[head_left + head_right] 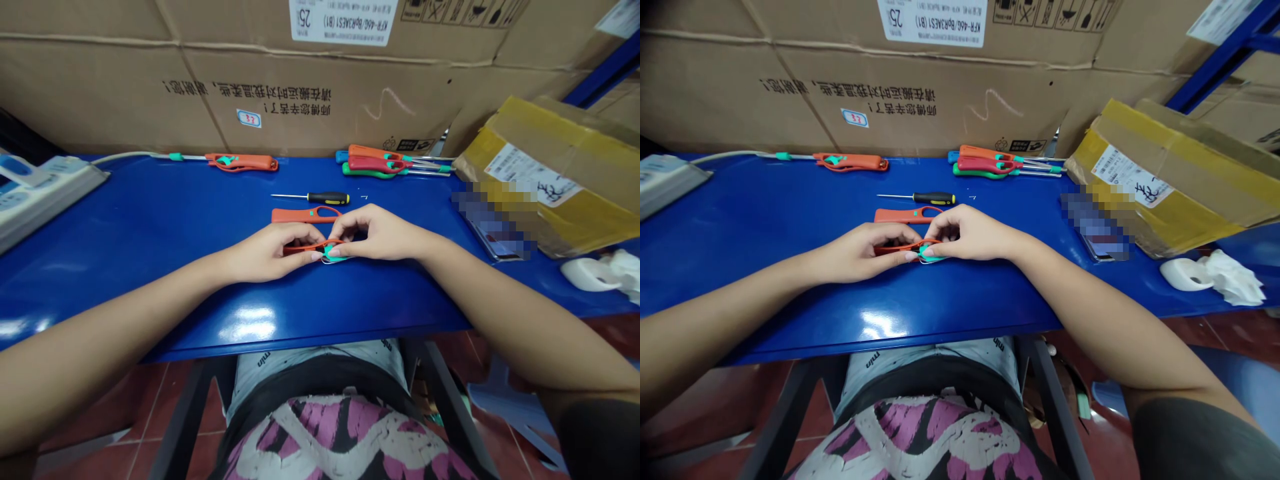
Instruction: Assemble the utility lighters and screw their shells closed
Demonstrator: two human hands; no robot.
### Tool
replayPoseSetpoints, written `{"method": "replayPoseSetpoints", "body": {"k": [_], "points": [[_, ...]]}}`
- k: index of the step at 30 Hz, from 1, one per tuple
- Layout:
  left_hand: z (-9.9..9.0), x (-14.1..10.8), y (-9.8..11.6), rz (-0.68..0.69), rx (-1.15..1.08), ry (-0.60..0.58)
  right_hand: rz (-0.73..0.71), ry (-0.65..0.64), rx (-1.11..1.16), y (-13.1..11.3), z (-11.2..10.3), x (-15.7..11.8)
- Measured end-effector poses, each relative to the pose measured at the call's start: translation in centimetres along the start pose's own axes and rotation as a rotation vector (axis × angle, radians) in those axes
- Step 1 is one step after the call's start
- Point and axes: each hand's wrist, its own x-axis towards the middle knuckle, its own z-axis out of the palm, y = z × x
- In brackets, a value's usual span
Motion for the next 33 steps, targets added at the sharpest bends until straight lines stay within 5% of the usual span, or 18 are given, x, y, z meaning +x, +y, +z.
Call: {"method": "replayPoseSetpoints", "body": {"k": [24,33], "points": [[0.1,-0.1,-0.2,0.024,0.089,0.013,-0.089,0.127,-0.247,0.1,0.8,0.5],[0.1,-0.2,0.1,0.036,0.132,0.021,-0.034,-0.096,-0.328,-0.8,-0.7,-0.6]]}}
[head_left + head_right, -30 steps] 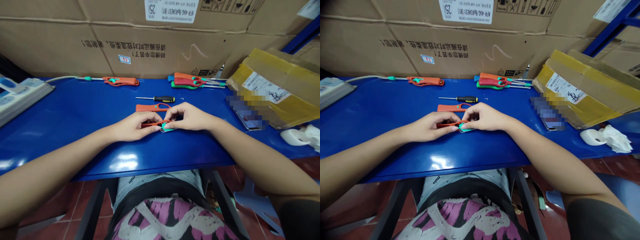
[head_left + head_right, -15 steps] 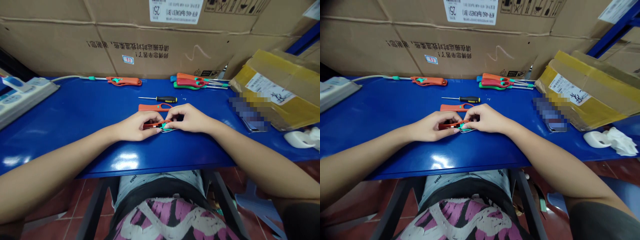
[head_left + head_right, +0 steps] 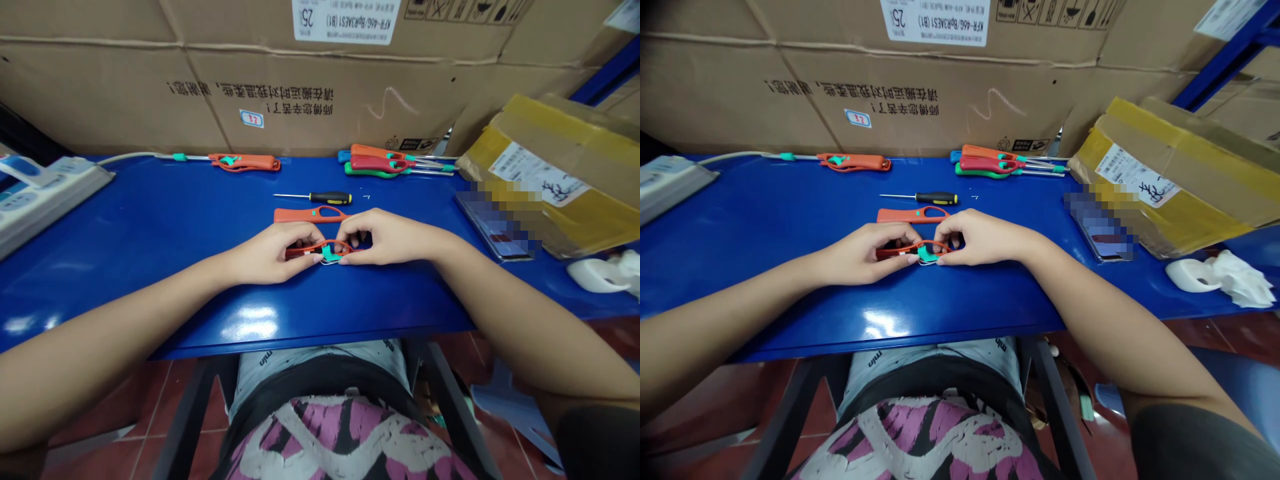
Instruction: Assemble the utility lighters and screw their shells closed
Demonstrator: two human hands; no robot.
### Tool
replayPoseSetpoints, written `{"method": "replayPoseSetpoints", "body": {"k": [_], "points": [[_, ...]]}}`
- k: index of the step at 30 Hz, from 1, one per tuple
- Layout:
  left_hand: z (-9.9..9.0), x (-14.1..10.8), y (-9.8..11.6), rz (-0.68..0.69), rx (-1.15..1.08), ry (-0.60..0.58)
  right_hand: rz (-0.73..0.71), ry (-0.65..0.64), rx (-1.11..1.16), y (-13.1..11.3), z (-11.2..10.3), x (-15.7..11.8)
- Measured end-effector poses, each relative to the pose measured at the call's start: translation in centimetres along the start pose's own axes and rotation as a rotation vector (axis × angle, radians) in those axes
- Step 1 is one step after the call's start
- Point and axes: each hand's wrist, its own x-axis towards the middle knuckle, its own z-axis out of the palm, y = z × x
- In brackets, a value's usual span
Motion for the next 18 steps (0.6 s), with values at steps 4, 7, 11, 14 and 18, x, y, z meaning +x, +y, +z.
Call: {"method": "replayPoseSetpoints", "body": {"k": [4,7,11,14,18], "points": [[-0.1,0.0,0.0,0.008,-0.038,-0.009,-0.010,-0.010,0.020,0.2,-0.1,0.0],[-0.1,0.1,0.1,-0.006,-0.064,-0.011,-0.012,-0.016,0.021,0.1,0.0,0.0],[0.2,0.1,0.3,-0.034,-0.064,0.013,0.002,0.001,0.012,-0.1,0.1,0.0],[0.7,0.1,0.5,-0.058,-0.078,0.047,0.014,0.016,0.002,-0.1,0.2,0.0],[1.1,0.2,0.6,-0.087,-0.093,0.071,0.017,0.023,0.002,0.1,0.2,0.0]]}}
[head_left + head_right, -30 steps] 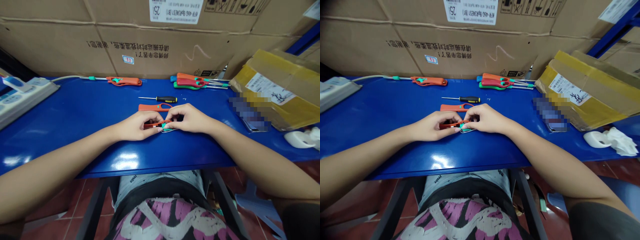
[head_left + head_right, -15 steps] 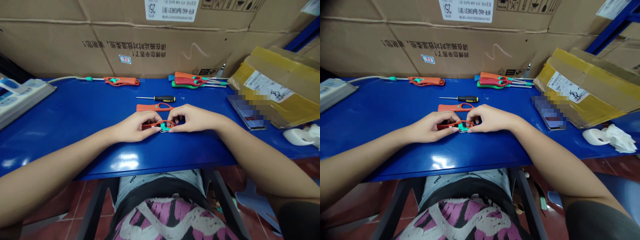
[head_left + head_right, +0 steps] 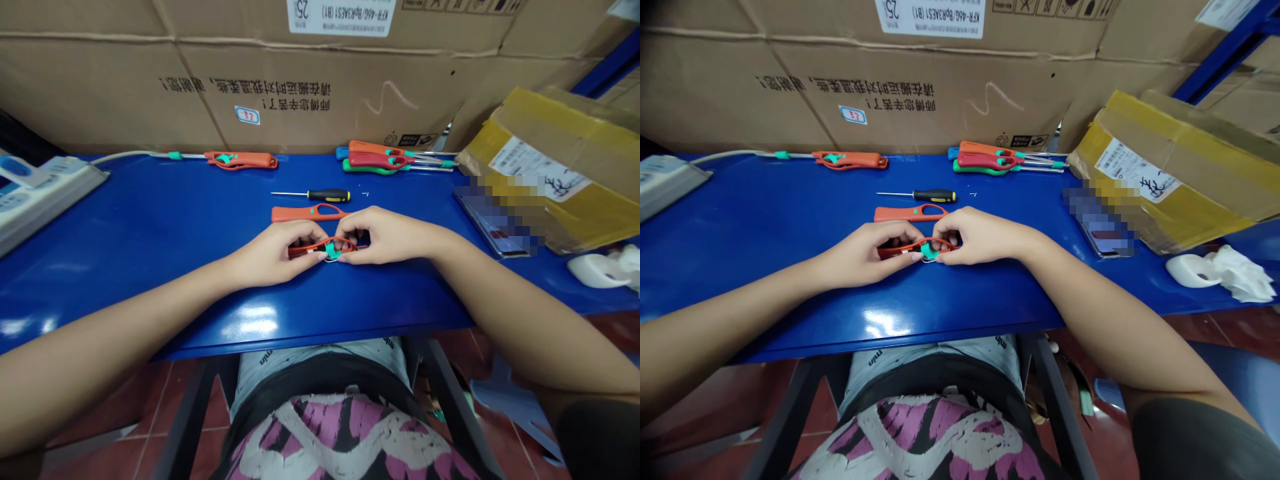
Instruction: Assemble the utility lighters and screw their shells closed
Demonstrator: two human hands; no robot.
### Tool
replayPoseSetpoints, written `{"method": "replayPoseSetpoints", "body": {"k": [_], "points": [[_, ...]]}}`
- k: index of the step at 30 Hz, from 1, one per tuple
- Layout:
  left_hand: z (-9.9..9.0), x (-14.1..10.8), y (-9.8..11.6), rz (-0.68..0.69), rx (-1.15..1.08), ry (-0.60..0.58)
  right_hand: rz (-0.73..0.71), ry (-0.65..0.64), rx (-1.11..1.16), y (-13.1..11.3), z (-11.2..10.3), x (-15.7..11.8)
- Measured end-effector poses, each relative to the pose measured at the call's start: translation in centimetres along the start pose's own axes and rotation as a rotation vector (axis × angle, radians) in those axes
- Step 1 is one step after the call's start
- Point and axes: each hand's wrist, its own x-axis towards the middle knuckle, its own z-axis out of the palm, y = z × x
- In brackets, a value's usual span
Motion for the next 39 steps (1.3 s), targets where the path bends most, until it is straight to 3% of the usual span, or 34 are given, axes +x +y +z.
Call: {"method": "replayPoseSetpoints", "body": {"k": [19,24,34,39], "points": [[-1.5,0.1,-1.7,0.034,0.214,0.116,-0.045,0.146,-0.084,0.6,-1.0,-0.2],[-1.7,0.0,-1.4,0.156,0.239,0.050,-0.038,0.157,-0.067,0.8,-0.4,0.2],[-1.6,-0.1,-1.4,0.146,0.236,-0.007,-0.102,0.214,-0.091,0.6,0.1,0.6],[-1.7,-0.2,-1.2,0.163,0.317,-0.022,-0.060,0.210,-0.023,0.7,0.3,0.6]]}}
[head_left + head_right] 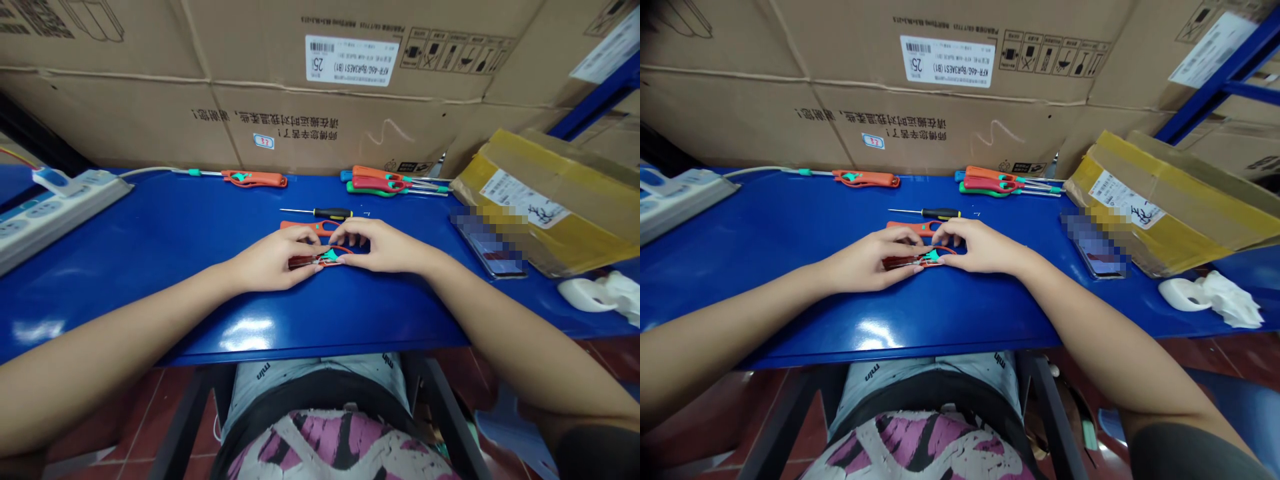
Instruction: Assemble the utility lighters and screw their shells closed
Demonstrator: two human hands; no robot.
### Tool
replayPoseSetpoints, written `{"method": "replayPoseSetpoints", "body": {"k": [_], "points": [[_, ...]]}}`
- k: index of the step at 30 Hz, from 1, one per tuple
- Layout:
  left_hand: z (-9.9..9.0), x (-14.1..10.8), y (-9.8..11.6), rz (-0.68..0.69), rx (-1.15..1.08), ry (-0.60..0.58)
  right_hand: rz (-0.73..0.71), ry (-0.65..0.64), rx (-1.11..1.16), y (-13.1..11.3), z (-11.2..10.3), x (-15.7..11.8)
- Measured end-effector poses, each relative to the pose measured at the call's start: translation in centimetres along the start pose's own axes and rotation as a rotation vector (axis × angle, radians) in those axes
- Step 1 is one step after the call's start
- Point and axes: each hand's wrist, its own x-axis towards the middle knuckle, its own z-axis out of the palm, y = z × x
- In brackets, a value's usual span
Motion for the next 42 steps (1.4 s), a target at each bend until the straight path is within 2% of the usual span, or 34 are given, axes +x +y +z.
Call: {"method": "replayPoseSetpoints", "body": {"k": [5,9,13,19,25,32,42], "points": [[-0.2,-0.2,0.3,0.021,0.127,0.000,0.005,-0.046,0.032,0.1,-1.2,-0.4],[-0.1,-0.1,0.7,0.069,0.193,0.086,0.020,-0.088,-0.030,0.2,-2.1,-0.7],[0.5,0.1,1.1,0.076,0.203,0.152,0.044,-0.118,-0.028,0.1,-2.0,-0.7],[1.2,0.4,1.1,0.034,0.152,0.236,0.048,-0.122,-0.047,-0.2,-1.7,-0.4],[1.4,0.3,1.3,0.000,0.098,0.259,0.027,-0.126,-0.082,0.0,-1.6,-0.4],[2.2,0.5,1.5,-0.157,-0.101,0.297,0.038,-0.127,-0.080,0.0,-1.3,-0.2],[2.2,0.6,1.9,-0.228,-0.134,0.333,0.010,-0.130,-0.099,-0.1,-1.0,-0.3]]}}
